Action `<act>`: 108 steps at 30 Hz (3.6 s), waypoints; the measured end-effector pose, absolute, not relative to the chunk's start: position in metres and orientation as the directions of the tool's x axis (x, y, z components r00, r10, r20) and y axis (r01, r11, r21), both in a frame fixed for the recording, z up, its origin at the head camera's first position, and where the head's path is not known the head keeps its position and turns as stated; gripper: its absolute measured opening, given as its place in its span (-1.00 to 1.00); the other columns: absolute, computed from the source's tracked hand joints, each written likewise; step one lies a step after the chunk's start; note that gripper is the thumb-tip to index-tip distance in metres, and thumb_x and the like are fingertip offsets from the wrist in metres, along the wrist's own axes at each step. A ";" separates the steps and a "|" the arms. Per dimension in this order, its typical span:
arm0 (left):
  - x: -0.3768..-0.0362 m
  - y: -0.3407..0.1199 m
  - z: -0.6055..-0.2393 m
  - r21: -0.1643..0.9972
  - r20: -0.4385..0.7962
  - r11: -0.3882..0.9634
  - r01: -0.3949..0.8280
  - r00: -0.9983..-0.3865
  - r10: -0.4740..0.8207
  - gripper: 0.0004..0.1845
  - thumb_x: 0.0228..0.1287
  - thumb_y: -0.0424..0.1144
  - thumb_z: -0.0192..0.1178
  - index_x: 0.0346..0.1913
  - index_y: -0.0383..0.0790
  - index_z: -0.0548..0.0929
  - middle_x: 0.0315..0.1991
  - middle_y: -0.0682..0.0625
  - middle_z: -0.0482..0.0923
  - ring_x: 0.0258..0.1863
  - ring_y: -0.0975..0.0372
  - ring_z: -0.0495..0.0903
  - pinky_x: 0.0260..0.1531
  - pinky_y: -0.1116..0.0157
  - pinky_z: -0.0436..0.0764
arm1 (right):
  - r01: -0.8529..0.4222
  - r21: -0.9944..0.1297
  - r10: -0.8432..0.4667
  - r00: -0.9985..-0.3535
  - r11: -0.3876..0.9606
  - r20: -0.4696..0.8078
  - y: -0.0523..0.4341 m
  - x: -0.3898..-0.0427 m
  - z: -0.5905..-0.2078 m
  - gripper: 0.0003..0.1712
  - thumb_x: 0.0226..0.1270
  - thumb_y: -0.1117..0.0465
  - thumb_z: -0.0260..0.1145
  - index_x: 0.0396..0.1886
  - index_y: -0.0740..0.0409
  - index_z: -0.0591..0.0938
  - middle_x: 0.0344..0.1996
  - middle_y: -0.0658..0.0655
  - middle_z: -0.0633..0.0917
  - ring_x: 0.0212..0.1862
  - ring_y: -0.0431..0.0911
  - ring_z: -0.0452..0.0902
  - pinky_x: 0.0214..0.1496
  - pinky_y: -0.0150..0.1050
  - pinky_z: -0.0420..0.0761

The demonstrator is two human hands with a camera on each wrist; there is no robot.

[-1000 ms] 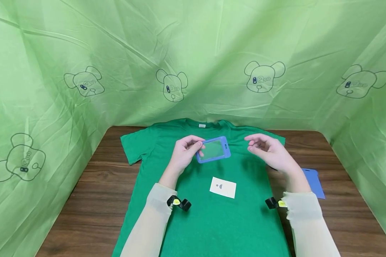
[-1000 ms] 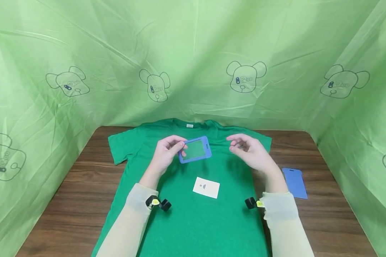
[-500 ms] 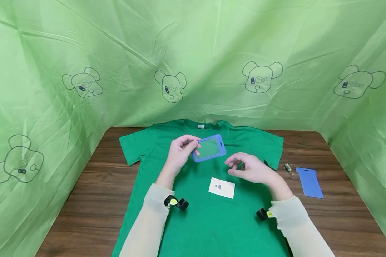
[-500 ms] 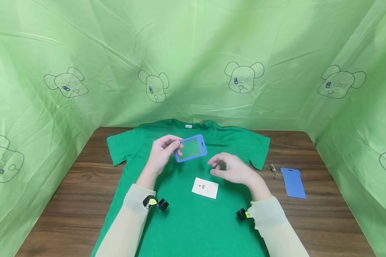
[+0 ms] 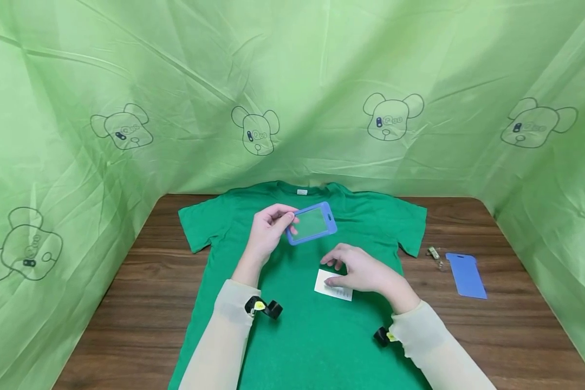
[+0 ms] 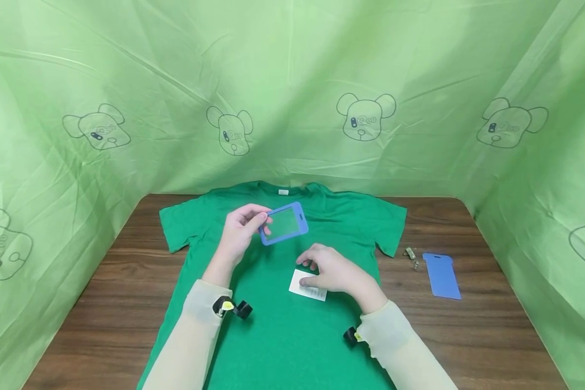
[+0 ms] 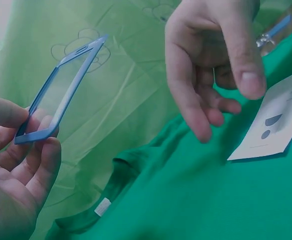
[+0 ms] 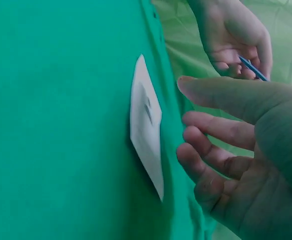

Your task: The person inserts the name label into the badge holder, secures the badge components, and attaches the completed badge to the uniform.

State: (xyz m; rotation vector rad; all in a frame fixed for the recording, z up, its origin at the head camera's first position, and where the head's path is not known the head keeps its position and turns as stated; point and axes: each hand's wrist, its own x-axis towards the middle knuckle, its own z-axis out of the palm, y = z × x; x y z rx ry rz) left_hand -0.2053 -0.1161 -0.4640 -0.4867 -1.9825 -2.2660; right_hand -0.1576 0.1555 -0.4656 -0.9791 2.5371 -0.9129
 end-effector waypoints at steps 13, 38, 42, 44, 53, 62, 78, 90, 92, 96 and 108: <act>-0.203 -0.115 -0.462 0.950 0.292 -0.157 0.269 -0.944 0.151 -0.81 0.63 -0.41 0.26 0.03 -0.53 0.76 -0.28 -0.22 0.78 -0.46 0.17 0.74 -0.33 0.29 0.78 | -0.474 -0.652 -0.671 -0.738 0.591 -0.071 0.147 -0.158 -0.484 -0.51 0.42 0.13 0.60 0.28 0.12 0.76 -0.06 0.06 0.64 -0.20 -0.16 0.50 -0.17 -0.27 0.58; -0.205 -0.117 -0.461 0.950 0.289 -0.159 0.268 -0.948 0.133 -0.81 0.63 -0.40 0.25 0.03 -0.52 0.76 -0.19 -0.60 0.67 -0.47 0.19 0.74 -0.34 0.31 0.77 | -0.365 -0.874 -0.645 -0.760 0.322 0.080 0.206 -0.175 -0.446 -0.91 0.62 0.32 0.38 0.00 0.13 0.75 -0.18 0.06 0.81 -0.16 -0.03 0.72 -0.14 -0.28 0.71; -0.205 -0.117 -0.461 0.950 0.291 -0.154 0.270 -0.948 0.133 -0.81 0.64 -0.39 0.26 0.04 -0.50 0.76 -0.25 -0.35 0.77 -0.47 0.18 0.74 -0.34 0.30 0.77 | -0.369 -0.860 -0.561 -0.819 0.351 0.122 0.219 -0.174 -0.433 -0.83 0.66 0.32 0.33 0.03 0.09 0.81 -0.09 0.08 0.81 -0.20 -0.01 0.65 -0.25 -0.28 0.68; -0.205 -0.117 -0.462 0.950 0.290 -0.155 0.269 -0.948 0.132 -0.81 0.64 -0.39 0.26 0.04 -0.49 0.77 -0.27 -0.26 0.79 -0.47 0.19 0.74 -0.34 0.30 0.77 | -0.357 -0.859 -0.512 -0.849 0.368 0.134 0.223 -0.173 -0.427 -0.82 0.67 0.31 0.33 0.06 0.09 0.81 -0.06 0.10 0.79 -0.22 -0.01 0.63 -0.30 -0.27 0.66; -0.205 -0.116 -0.463 0.951 0.289 -0.156 0.267 -0.948 0.135 -0.82 0.64 -0.39 0.25 0.03 -0.48 0.77 -0.23 -0.44 0.74 -0.47 0.19 0.74 -0.35 0.28 0.77 | -0.259 -0.845 -0.314 -0.942 0.467 0.116 0.215 -0.162 -0.411 -0.48 0.29 0.09 0.71 0.11 0.01 0.62 -0.10 0.16 0.63 -0.18 0.10 0.59 -0.35 -0.14 0.70; -0.206 -0.114 -0.463 0.951 0.286 -0.166 0.262 -0.948 0.141 -0.79 0.64 -0.38 0.25 0.04 -0.53 0.75 -0.27 -0.32 0.77 -0.48 0.19 0.74 -0.37 0.30 0.75 | -0.385 -0.820 -0.363 -0.901 0.423 0.236 0.209 -0.159 -0.414 -0.55 0.29 0.31 0.65 0.04 0.05 0.60 -0.11 0.13 0.62 -0.21 0.06 0.53 -0.37 -0.19 0.60; -0.207 -0.114 -0.463 0.952 0.287 -0.155 0.264 -0.947 0.148 -0.79 0.64 -0.38 0.25 0.04 -0.53 0.75 -0.32 -0.02 0.81 -0.48 0.20 0.74 -0.36 0.18 0.77 | -0.564 -0.758 -0.492 -0.787 0.329 0.373 0.213 -0.165 -0.417 -0.70 0.55 0.40 0.41 -0.27 -0.07 0.54 0.11 -0.05 0.76 0.11 -0.07 0.70 -0.22 -0.27 0.62; -0.205 -0.114 -0.462 0.954 0.283 -0.147 0.262 -0.948 0.143 -0.79 0.64 -0.38 0.25 0.04 -0.53 0.74 -0.32 0.00 0.80 -0.48 0.21 0.73 -0.37 0.26 0.76 | -0.539 -0.731 -0.410 -0.830 0.419 0.377 0.214 -0.164 -0.414 -0.81 0.55 0.35 0.42 -0.13 -0.03 0.62 0.06 0.02 0.75 -0.23 -0.04 0.56 -0.36 -0.30 0.56; -0.205 -0.114 -0.461 0.953 0.286 -0.147 0.265 -0.947 0.144 -0.79 0.64 -0.37 0.25 0.04 -0.53 0.74 -0.32 -0.01 0.81 -0.48 0.21 0.73 -0.37 0.27 0.75 | -0.535 -0.735 -0.394 -0.835 0.417 0.385 0.214 -0.164 -0.415 -0.83 0.54 0.37 0.43 -0.08 0.02 0.65 -0.08 0.01 0.74 -0.27 -0.05 0.55 -0.38 -0.30 0.54; -0.205 -0.114 -0.461 0.954 0.284 -0.146 0.264 -0.948 0.144 -0.79 0.64 -0.38 0.25 0.04 -0.54 0.74 -0.30 -0.09 0.81 -0.48 0.20 0.74 -0.35 0.21 0.77 | -0.519 -0.750 -0.381 -0.845 0.410 0.376 0.213 -0.164 -0.415 -0.82 0.56 0.36 0.41 0.04 0.07 0.69 -0.18 0.00 0.75 -0.31 -0.11 0.61 -0.38 -0.30 0.60; -0.205 -0.113 -0.463 0.955 0.276 -0.149 0.255 -0.950 0.145 -0.80 0.63 -0.39 0.26 0.03 -0.52 0.75 -0.20 -0.57 0.68 -0.48 0.20 0.73 -0.37 0.28 0.76 | -0.503 -0.756 -0.393 -0.851 0.420 0.348 0.214 -0.164 -0.411 -0.48 0.64 0.30 0.35 0.50 -0.07 0.62 -0.11 -0.04 0.72 -0.28 -0.14 0.66 -0.36 -0.33 0.65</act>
